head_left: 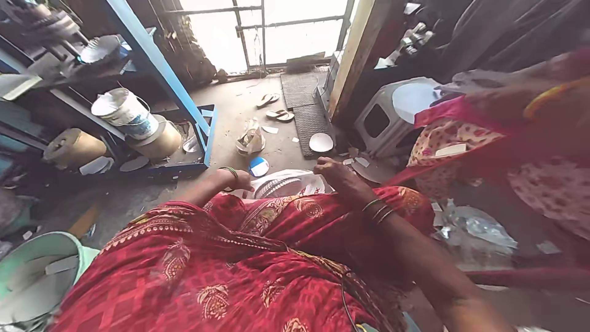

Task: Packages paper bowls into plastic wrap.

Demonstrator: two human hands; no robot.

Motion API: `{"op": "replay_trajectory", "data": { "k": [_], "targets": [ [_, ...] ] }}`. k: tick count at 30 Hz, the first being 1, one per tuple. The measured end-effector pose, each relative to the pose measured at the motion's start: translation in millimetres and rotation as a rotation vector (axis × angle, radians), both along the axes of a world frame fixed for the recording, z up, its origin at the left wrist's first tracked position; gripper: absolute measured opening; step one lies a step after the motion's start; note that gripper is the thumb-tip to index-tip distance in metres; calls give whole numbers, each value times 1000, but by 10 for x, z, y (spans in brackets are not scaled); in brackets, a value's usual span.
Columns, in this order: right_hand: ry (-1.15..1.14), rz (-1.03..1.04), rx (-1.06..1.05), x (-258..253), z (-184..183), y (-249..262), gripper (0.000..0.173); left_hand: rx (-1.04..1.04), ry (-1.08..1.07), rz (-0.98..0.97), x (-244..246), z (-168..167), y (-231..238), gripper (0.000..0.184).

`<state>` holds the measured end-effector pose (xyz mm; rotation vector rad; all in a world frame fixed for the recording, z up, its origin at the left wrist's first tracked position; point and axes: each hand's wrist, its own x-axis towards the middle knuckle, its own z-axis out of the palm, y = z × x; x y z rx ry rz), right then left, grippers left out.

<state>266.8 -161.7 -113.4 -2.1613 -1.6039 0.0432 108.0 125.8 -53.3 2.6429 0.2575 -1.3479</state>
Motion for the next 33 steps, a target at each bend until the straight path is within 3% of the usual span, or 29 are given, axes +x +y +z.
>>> {"op": "replay_trajectory", "data": {
  "k": [2,6,8,10,13,18,21,22,25,29,33],
  "targets": [
    [-7,-42,-28,-6,-57,-24,14,-215,-80,78,-29,40,120,47],
    [35,-73,-103,-62,0,-47,14,-824,-319,573,-142,19,238,41],
    [45,-62,-136,-98,71,-35,16,-1032,-480,786,-182,-74,169,45],
    [12,-52,-204,-173,170,5,20,-1104,-597,1022,-144,-176,79,45],
    [30,-25,-317,-361,305,73,23,-1020,-667,1350,-57,-219,-84,42],
    [61,75,-315,-566,314,209,28,-1055,-673,1617,30,-418,-83,33],
    [181,107,-252,-750,331,271,62,-1086,-758,1700,53,-506,-82,32],
    [202,139,-212,-797,304,306,61,-1085,-785,1712,72,-523,-90,32],
    [267,285,-121,-858,269,460,35,-1136,-753,1650,132,-439,-204,31],
    [416,283,-159,-910,324,692,48,-1089,-650,1394,175,-348,-404,38],
    [565,216,-134,-926,337,802,35,-985,-549,1162,134,-273,-456,43]
  ]
}}
